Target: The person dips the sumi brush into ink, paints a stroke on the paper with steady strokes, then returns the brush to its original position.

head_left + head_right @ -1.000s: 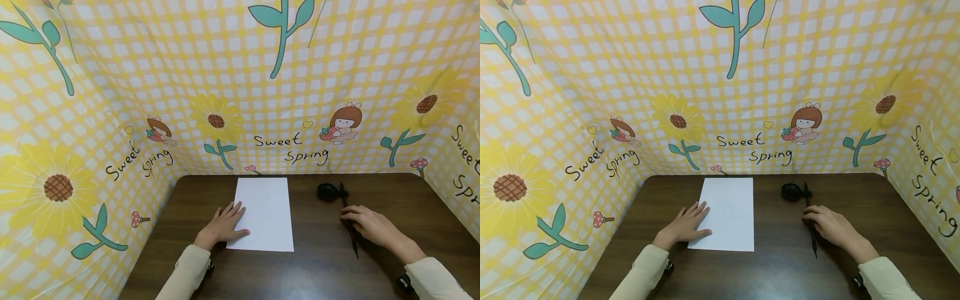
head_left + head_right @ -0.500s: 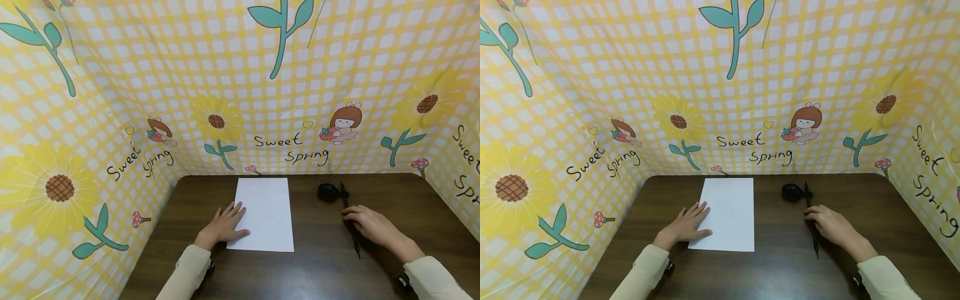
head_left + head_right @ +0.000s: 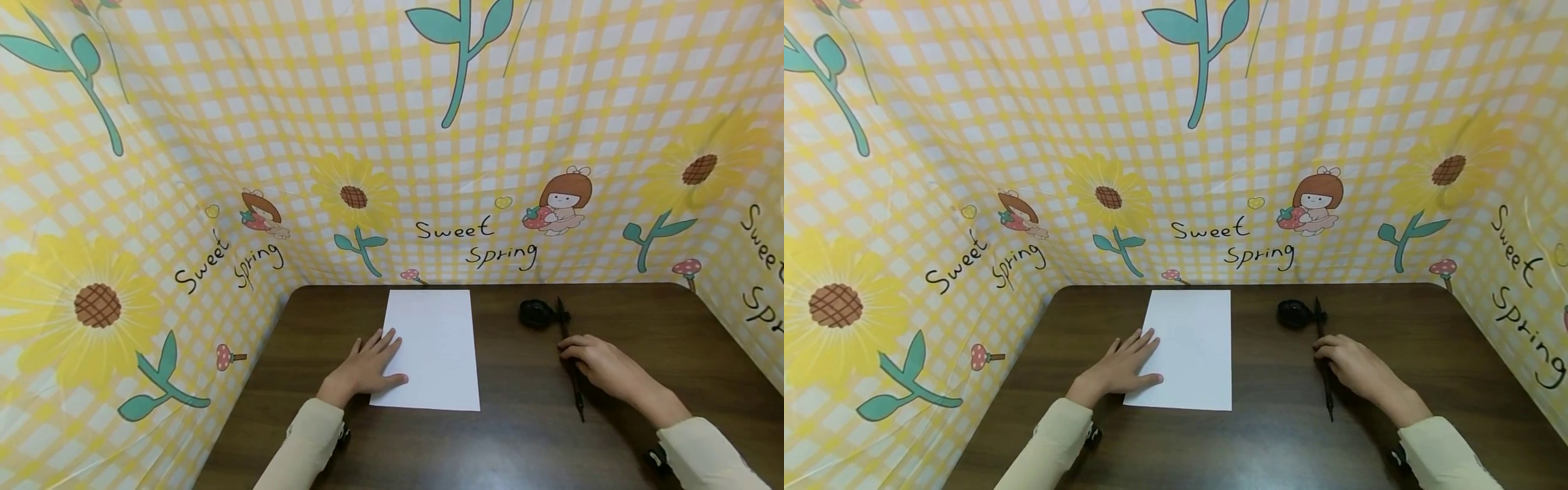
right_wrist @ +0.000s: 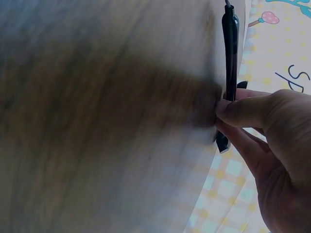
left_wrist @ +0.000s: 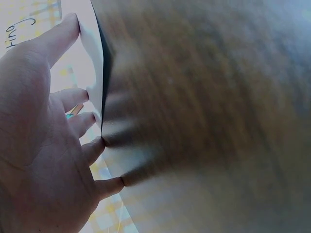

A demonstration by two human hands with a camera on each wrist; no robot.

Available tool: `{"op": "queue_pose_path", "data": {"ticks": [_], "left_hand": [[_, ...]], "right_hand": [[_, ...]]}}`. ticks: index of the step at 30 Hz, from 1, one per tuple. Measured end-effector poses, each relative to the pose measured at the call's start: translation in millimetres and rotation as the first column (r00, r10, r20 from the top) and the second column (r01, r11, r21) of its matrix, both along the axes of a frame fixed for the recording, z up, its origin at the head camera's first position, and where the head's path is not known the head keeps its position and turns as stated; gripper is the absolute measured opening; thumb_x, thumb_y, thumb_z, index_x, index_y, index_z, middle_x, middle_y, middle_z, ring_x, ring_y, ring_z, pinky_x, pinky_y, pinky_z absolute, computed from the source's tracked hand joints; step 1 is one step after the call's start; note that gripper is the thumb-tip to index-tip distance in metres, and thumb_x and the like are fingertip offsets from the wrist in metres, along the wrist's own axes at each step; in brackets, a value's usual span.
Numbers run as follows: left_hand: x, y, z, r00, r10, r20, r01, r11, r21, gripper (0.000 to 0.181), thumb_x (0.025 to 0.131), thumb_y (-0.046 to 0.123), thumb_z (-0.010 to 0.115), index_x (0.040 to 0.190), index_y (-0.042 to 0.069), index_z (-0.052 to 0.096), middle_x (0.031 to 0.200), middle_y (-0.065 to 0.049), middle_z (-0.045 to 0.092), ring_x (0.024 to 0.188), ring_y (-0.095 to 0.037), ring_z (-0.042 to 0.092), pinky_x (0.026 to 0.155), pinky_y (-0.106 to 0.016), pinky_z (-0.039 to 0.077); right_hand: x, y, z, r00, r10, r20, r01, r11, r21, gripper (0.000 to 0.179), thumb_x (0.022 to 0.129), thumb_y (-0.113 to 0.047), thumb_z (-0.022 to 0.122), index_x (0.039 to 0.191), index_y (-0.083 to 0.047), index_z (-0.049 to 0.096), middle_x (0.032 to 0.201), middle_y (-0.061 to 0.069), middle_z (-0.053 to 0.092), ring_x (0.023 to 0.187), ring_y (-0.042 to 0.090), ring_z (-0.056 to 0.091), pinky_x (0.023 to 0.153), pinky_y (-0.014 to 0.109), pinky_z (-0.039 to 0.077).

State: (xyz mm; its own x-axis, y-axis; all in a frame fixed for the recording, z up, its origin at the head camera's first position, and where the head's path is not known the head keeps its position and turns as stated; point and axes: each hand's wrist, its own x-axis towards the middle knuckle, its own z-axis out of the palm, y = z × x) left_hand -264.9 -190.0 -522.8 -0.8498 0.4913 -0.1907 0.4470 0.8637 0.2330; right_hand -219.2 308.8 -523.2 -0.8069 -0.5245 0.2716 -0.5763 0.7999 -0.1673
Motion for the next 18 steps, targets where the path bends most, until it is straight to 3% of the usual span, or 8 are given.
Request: {"op": "queue_pose_path", "data": {"ticks": [13,18], "left_hand": [[-0.1,0.4,1.0,1.000,0.003,0.003,-0.003,1.000,0.008,0.090,0.102,0.070,0.053,0.171,0.018,0.028,0.180,-0.006,0.016,0.168,-0.037,0.012,0.127,-0.075,0.013],[-0.4,0.1,0.0,1.000,0.004,0.003,-0.004,1.000,0.001,0.090,0.102,0.070,0.053,0.171,0.018,0.028,0.180,-0.005,0.016,0.168,-0.036,0.011,0.128,-0.074,0.013]], "right_hand": [[-2.4,-2.2,2.4,1.000,-0.003,-0.008,0.003,1.000,-0.015,0.029,0.083,0.009,0.084,0.108,-0.005,0.080,0.124,0.014,0.073,0.109,0.035,0.073,0.082,0.042,0.063],[-3.9,-2.4,1.9,0.997,0.022,-0.080,-0.024,0.999,-0.034,0.030,0.080,0.010,0.086,0.105,-0.007,0.080,0.122,0.014,0.074,0.107,0.034,0.073,0.080,0.041,0.063]]}}
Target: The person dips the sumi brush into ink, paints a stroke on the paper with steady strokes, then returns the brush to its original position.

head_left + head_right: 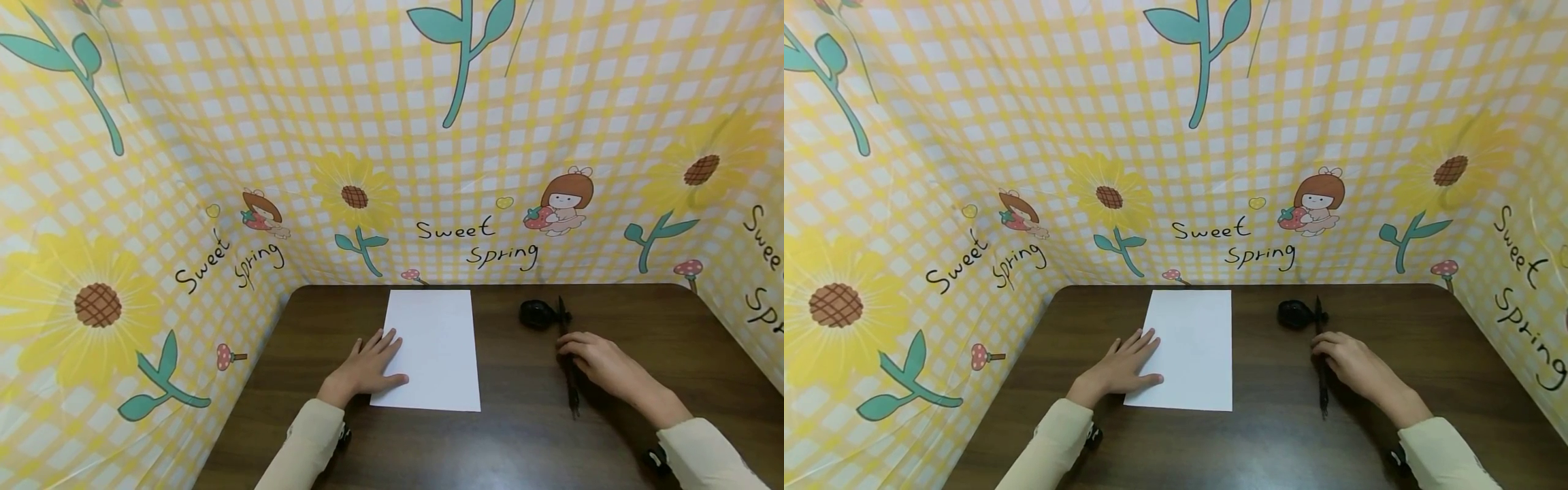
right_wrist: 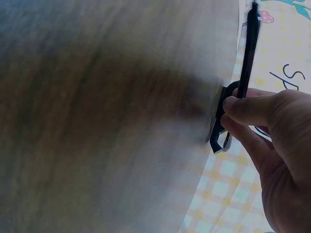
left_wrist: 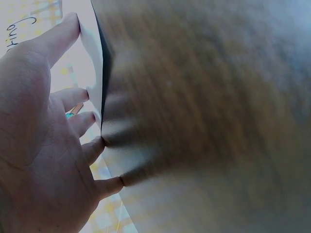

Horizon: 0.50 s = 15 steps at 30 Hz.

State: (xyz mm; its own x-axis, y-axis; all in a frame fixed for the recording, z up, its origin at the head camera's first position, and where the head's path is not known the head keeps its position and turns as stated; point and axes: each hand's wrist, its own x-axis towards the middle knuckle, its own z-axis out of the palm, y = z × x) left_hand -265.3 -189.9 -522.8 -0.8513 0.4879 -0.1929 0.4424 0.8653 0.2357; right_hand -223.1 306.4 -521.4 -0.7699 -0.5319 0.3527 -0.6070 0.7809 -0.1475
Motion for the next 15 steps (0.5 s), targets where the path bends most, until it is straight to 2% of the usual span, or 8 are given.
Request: {"op": "queue_pose_path", "data": {"ticks": [4,10,15], "left_hand": [[-0.2,0.0,-1.0,1.000,-0.001,-0.002,0.001,1.000,0.001,0.090,0.102,0.070,0.053,0.171,0.018,0.028,0.180,-0.005,0.017,0.168,-0.036,0.012,0.128,-0.074,0.013],[-0.4,0.0,-1.5,1.000,0.002,0.003,-0.002,1.000,0.002,0.090,0.102,0.070,0.053,0.171,0.018,0.028,0.181,-0.005,0.016,0.168,-0.036,0.011,0.128,-0.074,0.012],[-0.3,0.3,-1.9,1.000,0.002,0.001,-0.002,1.000,-0.002,0.090,0.102,0.070,0.053,0.171,0.018,0.028,0.180,-0.005,0.017,0.168,-0.036,0.012,0.128,-0.074,0.013]], "right_hand": [[-1.7,0.1,-0.2,0.996,0.038,-0.084,-0.040,0.999,-0.018,0.033,0.077,0.011,0.087,0.103,-0.007,0.079,0.119,0.014,0.075,0.103,0.034,0.074,0.076,0.040,0.063],[-3.9,-1.2,2.4,0.976,0.070,-0.208,-0.082,0.995,-0.048,0.037,0.071,0.015,0.088,0.101,-0.005,0.078,0.114,0.014,0.076,0.098,0.032,0.074,0.072,0.040,0.063],[-5.2,-2.9,5.7,0.963,0.077,-0.257,-0.099,0.992,-0.073,0.041,0.068,0.015,0.089,0.102,-0.004,0.077,0.113,0.014,0.076,0.096,0.032,0.074,0.071,0.041,0.063]]}}
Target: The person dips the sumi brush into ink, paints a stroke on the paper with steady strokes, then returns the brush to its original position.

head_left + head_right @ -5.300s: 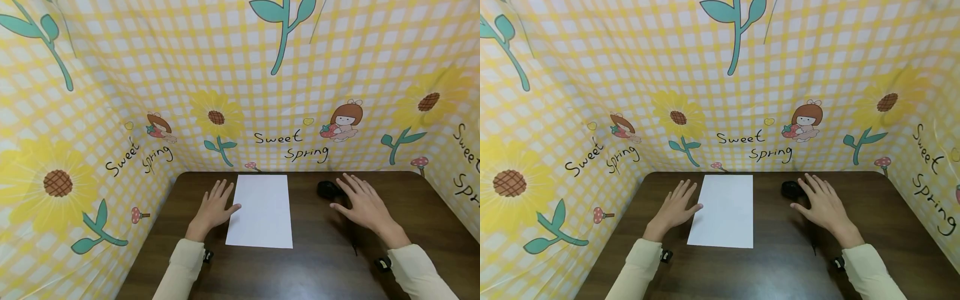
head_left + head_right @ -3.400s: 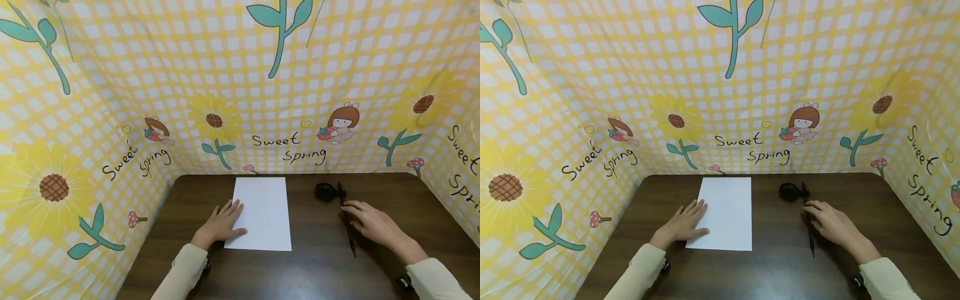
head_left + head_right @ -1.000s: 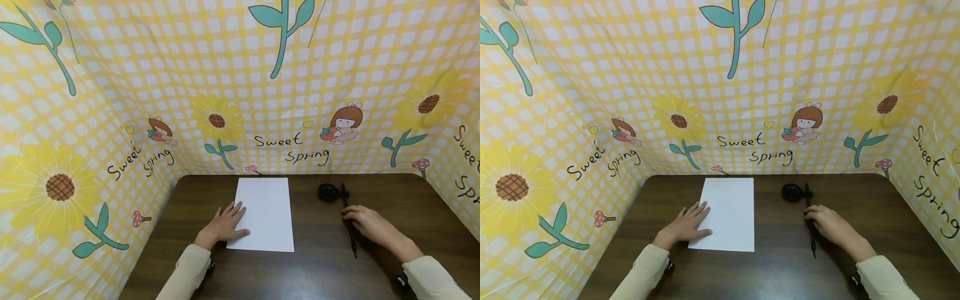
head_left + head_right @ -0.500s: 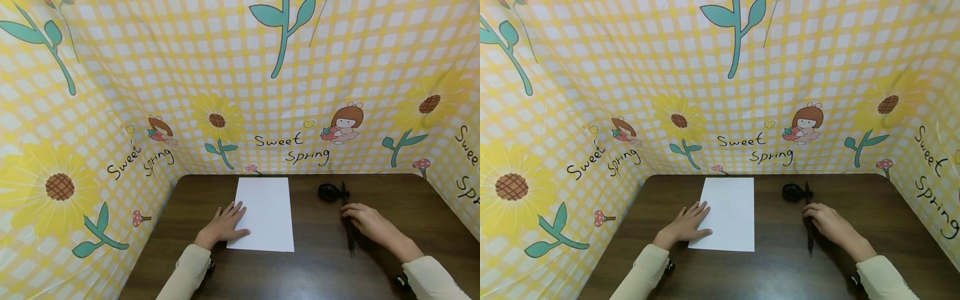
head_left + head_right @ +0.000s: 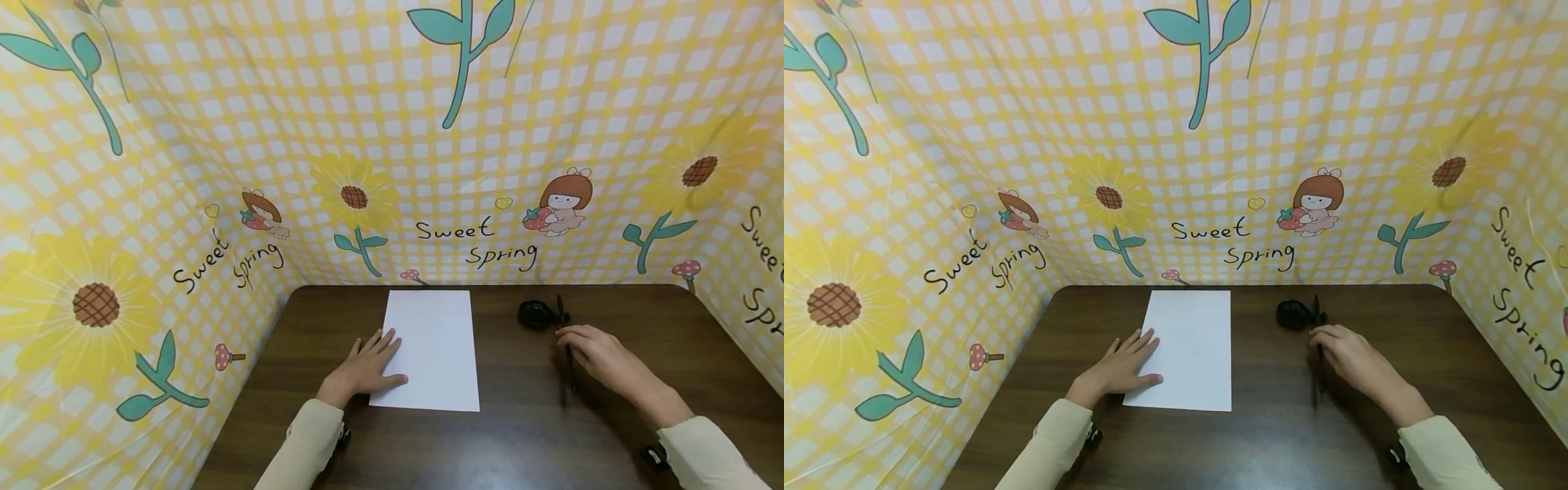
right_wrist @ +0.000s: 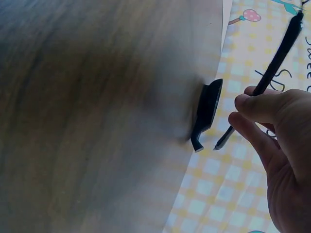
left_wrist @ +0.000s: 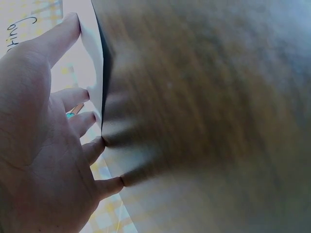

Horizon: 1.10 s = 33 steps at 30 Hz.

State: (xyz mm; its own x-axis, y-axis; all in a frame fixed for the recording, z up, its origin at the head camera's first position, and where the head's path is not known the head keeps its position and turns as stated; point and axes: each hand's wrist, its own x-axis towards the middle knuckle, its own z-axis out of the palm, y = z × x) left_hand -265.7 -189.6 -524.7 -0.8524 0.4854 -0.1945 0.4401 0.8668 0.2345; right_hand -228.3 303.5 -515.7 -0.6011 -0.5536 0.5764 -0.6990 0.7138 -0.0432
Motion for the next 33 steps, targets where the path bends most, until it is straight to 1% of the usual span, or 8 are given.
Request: {"op": "queue_pose_path", "data": {"ticks": [7,16,24,27,28,30,31,33], "left_hand": [[1.3,0.8,-0.2,1.000,0.005,0.011,-0.005,1.000,0.004,0.090,0.102,0.070,0.054,0.171,0.018,0.029,0.180,-0.006,0.017,0.168,-0.037,0.012,0.128,-0.074,0.013],[-0.3,0.1,1.1,1.000,-0.001,0.010,0.001,1.000,0.021,0.089,0.102,0.068,0.055,0.171,0.017,0.028,0.180,-0.006,0.016,0.168,-0.037,0.011,0.128,-0.074,0.012],[-1.9,-0.8,-1.2,1.000,0.003,0.004,-0.003,1.000,0.014,0.089,0.102,0.069,0.055,0.171,0.019,0.029,0.181,-0.005,0.016,0.168,-0.036,0.011,0.128,-0.073,0.012],[-1.6,-0.5,-0.6,1.000,0.003,0.006,-0.003,1.000,0.015,0.090,0.102,0.069,0.055,0.171,0.018,0.029,0.180,-0.005,0.017,0.168,-0.036,0.011,0.128,-0.074,0.012],[-1.4,-0.4,-0.2,1.000,0.002,0.006,-0.002,1.000,0.018,0.090,0.102,0.069,0.055,0.171,0.018,0.029,0.180,-0.006,0.017,0.168,-0.036,0.012,0.128,-0.074,0.012],[-1.0,-0.1,1.0,1.000,0.000,0.006,-0.001,1.000,0.025,0.090,0.102,0.069,0.055,0.171,0.017,0.029,0.180,-0.006,0.017,0.168,-0.037,0.012,0.128,-0.075,0.012],[-0.6,0.0,1.7,1.000,0.000,0.006,-0.001,1.000,0.027,0.090,0.102,0.068,0.056,0.171,0.016,0.029,0.180,-0.006,0.017,0.167,-0.037,0.013,0.127,-0.075,0.012],[0.1,0.3,3.3,1.000,0.002,0.007,-0.002,0.999,0.034,0.091,0.102,0.068,0.056,0.171,0.015,0.028,0.180,-0.006,0.018,0.167,-0.036,0.013,0.128,-0.075,0.012]], "right_hand": [[0.7,-3,5.9,0.999,-0.021,-0.025,0.020,0.999,-0.036,0.043,0.069,0.014,0.091,0.104,-0.006,0.077,0.114,0.012,0.077,0.096,0.030,0.075,0.072,0.042,0.063],[-0.7,0,20.9,0.997,-0.030,-0.068,0.026,0.998,-0.062,0.047,0.068,0.014,0.090,0.108,-0.006,0.077,0.114,0.012,0.077,0.099,0.030,0.074,0.075,0.044,0.061],[-1.0,1,33.8,0.996,-0.049,-0.078,0.041,0.995,-0.096,0.050,0.075,0.018,0.081,0.118,-0.006,0.076,0.111,0.008,0.078,0.098,0.025,0.073,0.078,0.040,0.056],[-2.4,1,37.2,0.995,-0.043,-0.094,0.032,0.993,-0.113,0.045,0.081,0.018,0.077,0.118,-0.006,0.076,0.108,0.007,0.078,0.095,0.023,0.073,0.078,0.039,0.055],[-2.9,1,38.0,0.994,-0.042,-0.100,0.030,0.993,-0.118,0.037,0.088,0.013,0.075,0.118,-0.006,0.076,0.108,0.007,0.078,0.094,0.023,0.073,0.078,0.039,0.055],[-3.9,1,39.6,0.993,-0.045,-0.113,0.031,0.992,-0.126,0.018,0.105,-0.005,0.066,0.119,-0.007,0.077,0.106,0.006,0.078,0.092,0.022,0.073,0.076,0.038,0.056],[-4.5,1,40.5,0.992,-0.048,-0.120,0.033,0.991,-0.129,0.022,0.111,-0.016,0.059,0.119,-0.007,0.077,0.106,0.005,0.079,0.091,0.021,0.073,0.075,0.037,0.055],[-6.1,1,42.2,0.989,-0.051,-0.136,0.032,0.990,-0.136,0.044,0.115,-0.035,0.044,0.118,-0.008,0.078,0.103,0.004,0.079,0.089,0.019,0.072,0.073,0.034,0.055]]}}
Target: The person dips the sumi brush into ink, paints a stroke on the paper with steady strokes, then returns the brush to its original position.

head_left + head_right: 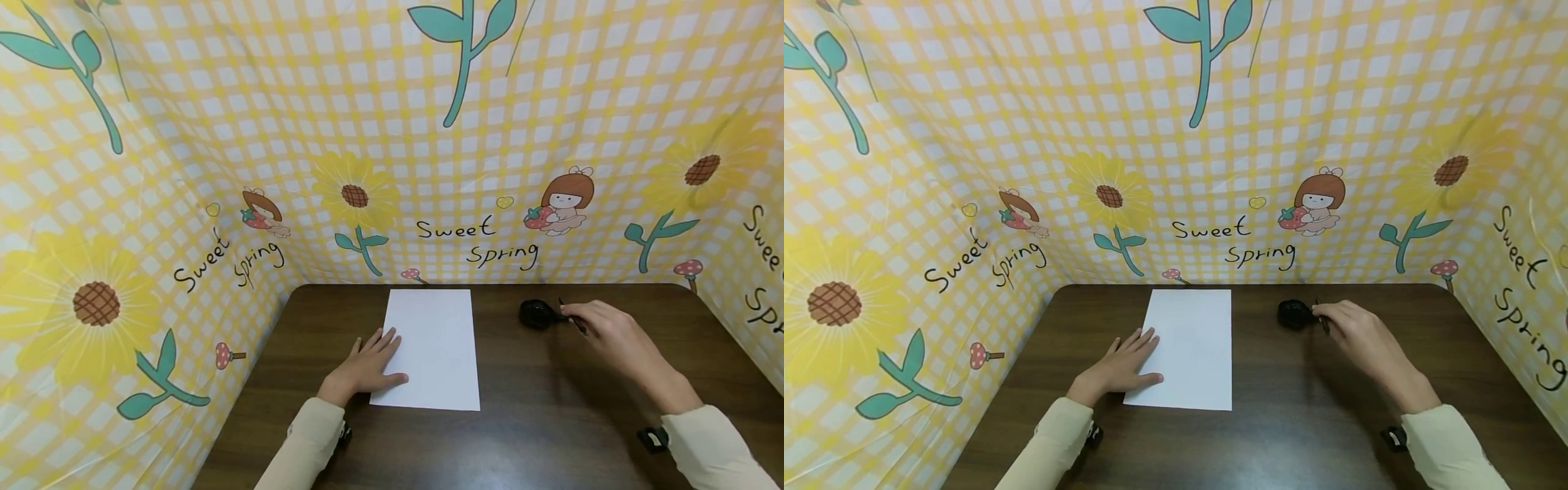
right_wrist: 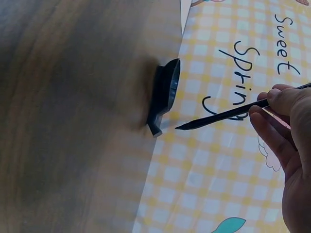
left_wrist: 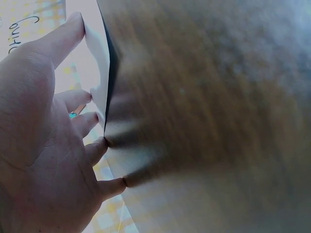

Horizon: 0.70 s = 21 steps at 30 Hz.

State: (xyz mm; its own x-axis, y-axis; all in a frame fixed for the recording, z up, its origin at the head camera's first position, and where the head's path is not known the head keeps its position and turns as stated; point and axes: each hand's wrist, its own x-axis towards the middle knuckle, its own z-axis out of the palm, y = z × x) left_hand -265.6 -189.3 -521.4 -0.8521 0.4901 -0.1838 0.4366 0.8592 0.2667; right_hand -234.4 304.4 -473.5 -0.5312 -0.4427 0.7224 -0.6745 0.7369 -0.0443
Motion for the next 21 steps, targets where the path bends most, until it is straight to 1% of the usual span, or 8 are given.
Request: {"op": "queue_pose_path", "data": {"ticks": [1,2,3,9,12,18,21], "left_hand": [[0.2,0.1,0.5,1.000,0.001,0.001,-0.001,1.000,0.003,0.091,0.102,0.068,0.057,0.171,0.014,0.028,0.180,-0.006,0.018,0.167,-0.037,0.014,0.127,-0.075,0.013],[0.2,0.2,0.6,1.000,0.001,0.002,-0.001,1.000,0.002,0.092,0.102,0.068,0.057,0.171,0.014,0.028,0.180,-0.006,0.018,0.167,-0.036,0.014,0.128,-0.074,0.013],[0.2,0.2,0.7,1.000,0.003,0.003,-0.003,1.000,0.002,0.092,0.102,0.068,0.057,0.171,0.014,0.027,0.180,-0.006,0.018,0.167,-0.036,0.014,0.128,-0.074,0.013],[-0.7,0.5,0.4,1.000,0.007,0.007,-0.007,1.000,-0.003,0.092,0.102,0.068,0.057,0.170,0.014,0.028,0.180,-0.006,0.018,0.168,-0.035,0.013,0.128,-0.074,0.012],[-0.5,0.9,1.2,1.000,0.007,0.006,-0.007,1.000,-0.004,0.091,0.102,0.067,0.058,0.170,0.014,0.028,0.180,-0.006,0.018,0.168,-0.035,0.013,0.128,-0.074,0.012],[0.7,1.1,2.1,1.000,0.012,0.008,-0.012,1.000,0.000,0.094,0.102,0.066,0.059,0.171,0.012,0.025,0.180,-0.007,0.018,0.168,-0.035,0.013,0.128,-0.073,0.012],[0.5,1.5,1.1,1.000,0.014,0.012,-0.014,1.000,0.004,0.096,0.101,0.066,0.059,0.171,0.011,0.023,0.180,-0.007,0.018,0.168,-0.035,0.013,0.128,-0.073,0.012]], "right_hand": [[-1.0,0,0.7,1.000,-0.001,-0.010,0.001,1.000,-0.005,0.054,0.115,-0.043,0.038,0.118,-0.008,0.078,0.103,0.004,0.079,0.088,0.018,0.072,0.072,0.032,0.055],[-2.1,0,1.5,1.000,-0.001,-0.019,0.001,1.000,-0.009,0.059,0.114,-0.047,0.035,0.117,-0.007,0.079,0.102,0.004,0.079,0.088,0.018,0.071,0.071,0.032,0.054],[-3.0,-1,2.3,1.000,0.001,-0.027,-0.001,1.000,-0.015,0.059,0.114,-0.048,0.036,0.116,-0.007,0.079,0.102,0.004,0.079,0.089,0.018,0.071,0.071,0.031,0.054],[-6.5,-4,6.7,0.999,0.011,-0.045,-0.013,0.999,-0.037,0.060,0.114,-0.048,0.038,0.113,-0.004,0.079,0.101,0.007,0.078,0.093,0.020,0.071,0.073,0.031,0.054],[-8.0,-5,8.4,0.999,0.014,-0.050,-0.016,0.999,-0.042,0.059,0.114,-0.047,0.040,0.111,-0.003,0.079,0.100,0.008,0.078,0.090,0.020,0.070,0.070,0.029,0.053],[-11.3,-9,10.0,0.999,-0.016,-0.045,0.013,0.998,-0.069,0.058,0.113,-0.048,0.041,0.106,-0.003,0.077,0.103,0.009,0.077,0.087,0.021,0.072,0.068,0.028,0.053],[-12.3,-9,10.0,0.999,-0.033,-0.033,0.030,0.996,-0.086,0.059,0.112,-0.050,0.041,0.104,-0.003,0.077,0.102,0.008,0.076,0.083,0.019,0.072,0.068,0.026,0.053]]}}
